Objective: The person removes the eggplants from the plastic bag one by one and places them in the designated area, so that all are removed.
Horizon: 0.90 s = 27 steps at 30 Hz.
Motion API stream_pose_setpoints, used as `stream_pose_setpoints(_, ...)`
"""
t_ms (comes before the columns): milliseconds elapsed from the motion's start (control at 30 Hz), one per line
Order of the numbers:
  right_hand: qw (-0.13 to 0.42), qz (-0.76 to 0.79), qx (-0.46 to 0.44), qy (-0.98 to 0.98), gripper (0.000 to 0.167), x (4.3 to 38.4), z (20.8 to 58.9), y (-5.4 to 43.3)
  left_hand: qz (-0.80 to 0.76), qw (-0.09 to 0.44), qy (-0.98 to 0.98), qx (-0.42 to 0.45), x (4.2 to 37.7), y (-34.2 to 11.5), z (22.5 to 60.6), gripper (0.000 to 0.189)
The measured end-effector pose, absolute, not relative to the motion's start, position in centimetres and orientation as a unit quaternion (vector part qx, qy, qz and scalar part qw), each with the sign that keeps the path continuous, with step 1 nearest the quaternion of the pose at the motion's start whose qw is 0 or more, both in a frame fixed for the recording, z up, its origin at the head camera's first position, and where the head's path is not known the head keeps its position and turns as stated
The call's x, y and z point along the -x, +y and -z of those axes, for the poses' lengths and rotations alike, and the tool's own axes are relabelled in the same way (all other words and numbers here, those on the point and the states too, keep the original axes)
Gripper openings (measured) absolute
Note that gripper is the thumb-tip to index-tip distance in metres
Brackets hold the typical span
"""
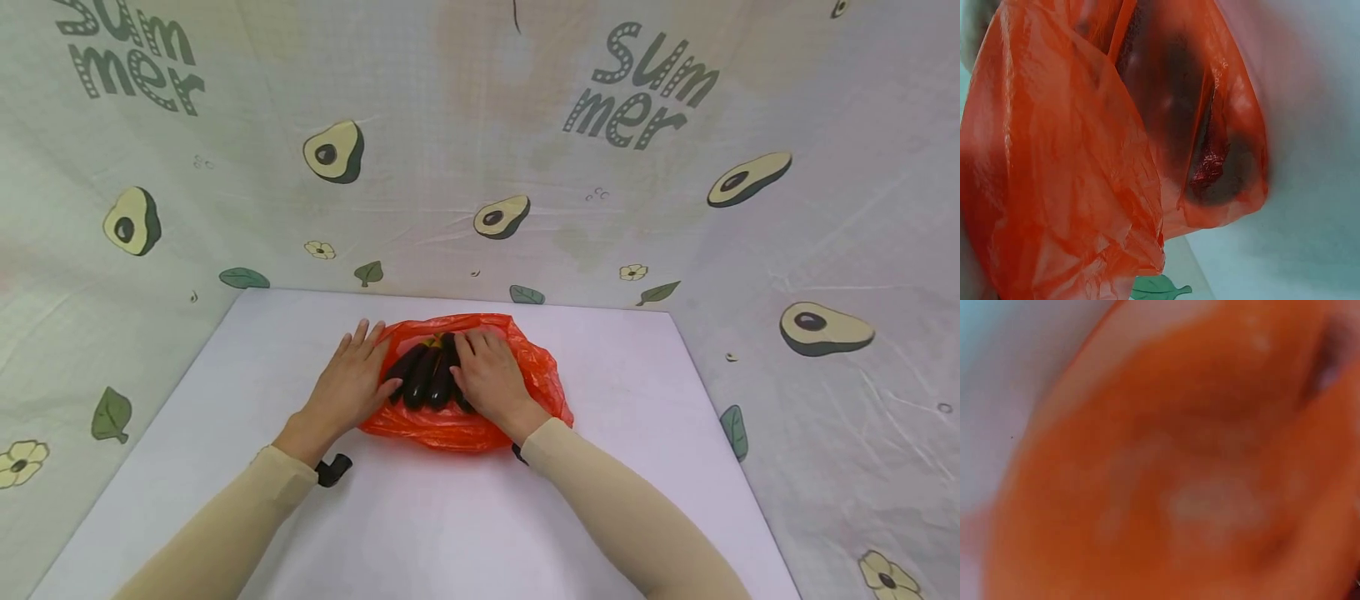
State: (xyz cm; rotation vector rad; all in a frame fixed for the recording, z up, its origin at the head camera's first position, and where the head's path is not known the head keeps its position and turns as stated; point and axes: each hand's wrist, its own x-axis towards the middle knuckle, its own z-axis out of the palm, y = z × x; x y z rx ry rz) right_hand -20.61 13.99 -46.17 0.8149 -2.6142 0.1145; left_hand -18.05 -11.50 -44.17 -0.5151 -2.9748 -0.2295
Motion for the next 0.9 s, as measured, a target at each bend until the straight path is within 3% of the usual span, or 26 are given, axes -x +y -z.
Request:
stream_pose_setpoints(533, 0.153, -0.015, -0.237, -0.959, 0.048, 22.6, 49.0, 14.0, 0.086, 0.051, -0.981, 0.167, 18.0, -11.1, 44.6, 0.078)
stream_pose_setpoints(900, 0.161, 0.010, -0.262, -0.952, 0.057, 19.0, 48.4, 13.6, 0.092, 0.055, -0.980, 0.168, 17.7, -11.6, 45.0, 0.078)
